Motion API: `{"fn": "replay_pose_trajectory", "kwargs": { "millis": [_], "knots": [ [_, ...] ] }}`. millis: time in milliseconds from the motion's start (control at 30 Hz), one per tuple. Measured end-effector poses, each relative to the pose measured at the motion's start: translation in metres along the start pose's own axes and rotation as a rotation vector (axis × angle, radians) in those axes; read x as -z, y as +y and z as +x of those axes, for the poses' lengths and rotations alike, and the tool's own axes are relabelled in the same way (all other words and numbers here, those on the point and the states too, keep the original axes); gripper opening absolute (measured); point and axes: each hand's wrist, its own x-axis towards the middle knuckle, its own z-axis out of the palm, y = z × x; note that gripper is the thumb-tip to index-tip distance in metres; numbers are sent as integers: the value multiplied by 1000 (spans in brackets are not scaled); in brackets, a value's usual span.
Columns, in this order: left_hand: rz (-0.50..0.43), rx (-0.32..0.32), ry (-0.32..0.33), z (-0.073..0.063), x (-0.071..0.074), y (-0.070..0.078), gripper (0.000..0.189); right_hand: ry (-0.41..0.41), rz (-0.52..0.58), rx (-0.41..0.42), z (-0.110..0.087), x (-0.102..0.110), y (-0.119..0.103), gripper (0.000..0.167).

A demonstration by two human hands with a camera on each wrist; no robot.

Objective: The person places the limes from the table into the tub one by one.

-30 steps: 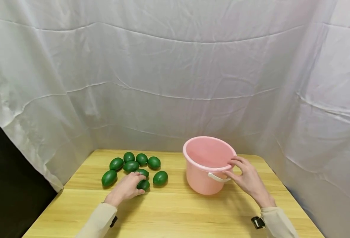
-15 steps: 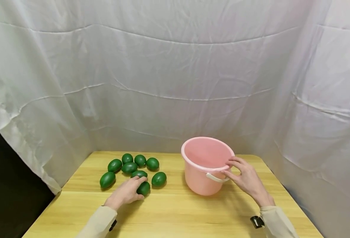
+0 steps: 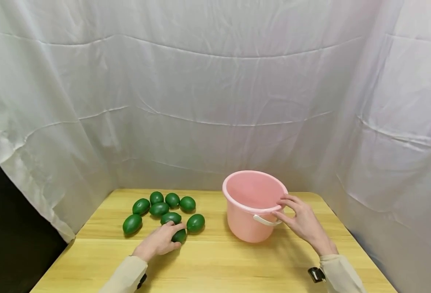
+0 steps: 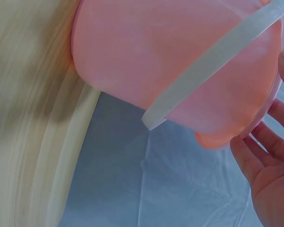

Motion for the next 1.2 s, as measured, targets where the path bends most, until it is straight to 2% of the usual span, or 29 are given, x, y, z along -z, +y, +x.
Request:
{"fn": "replay_pose_trajectory", "kwargs": {
  "millis": [200, 333, 500, 600, 667, 733, 833, 900, 1200],
  "knots": [
    [-51, -13, 127, 0, 5, 1, 56, 1, -3, -7, -2, -2, -1, 36],
    [-83, 7, 219, 2, 15, 6, 56, -5, -4, -8, 0, -2, -1, 35],
    [-159, 73, 365, 9, 20, 13, 55, 0, 3, -15, -1, -1, -2, 35],
    [-250, 142, 419, 14, 21, 16, 48, 8, 6, -23, -2, 0, -2, 35],
    [-345, 209, 436, 15, 24, 18, 44, 5, 6, -22, -3, -2, -2, 34],
    [-463, 273, 427, 16, 27, 19, 46, 0, 12, -23, -3, -4, -2, 34],
    [-597, 331, 409, 17, 33, 21, 51, -5, 20, -26, -3, -5, -3, 34],
    [-629, 330, 394, 19, 36, 23, 53, -3, 26, -34, -4, -5, -2, 34],
    [-616, 240, 396, 30, 37, 33, 49, 8, 16, -36, -4, -2, 0, 35]
  ]
}}
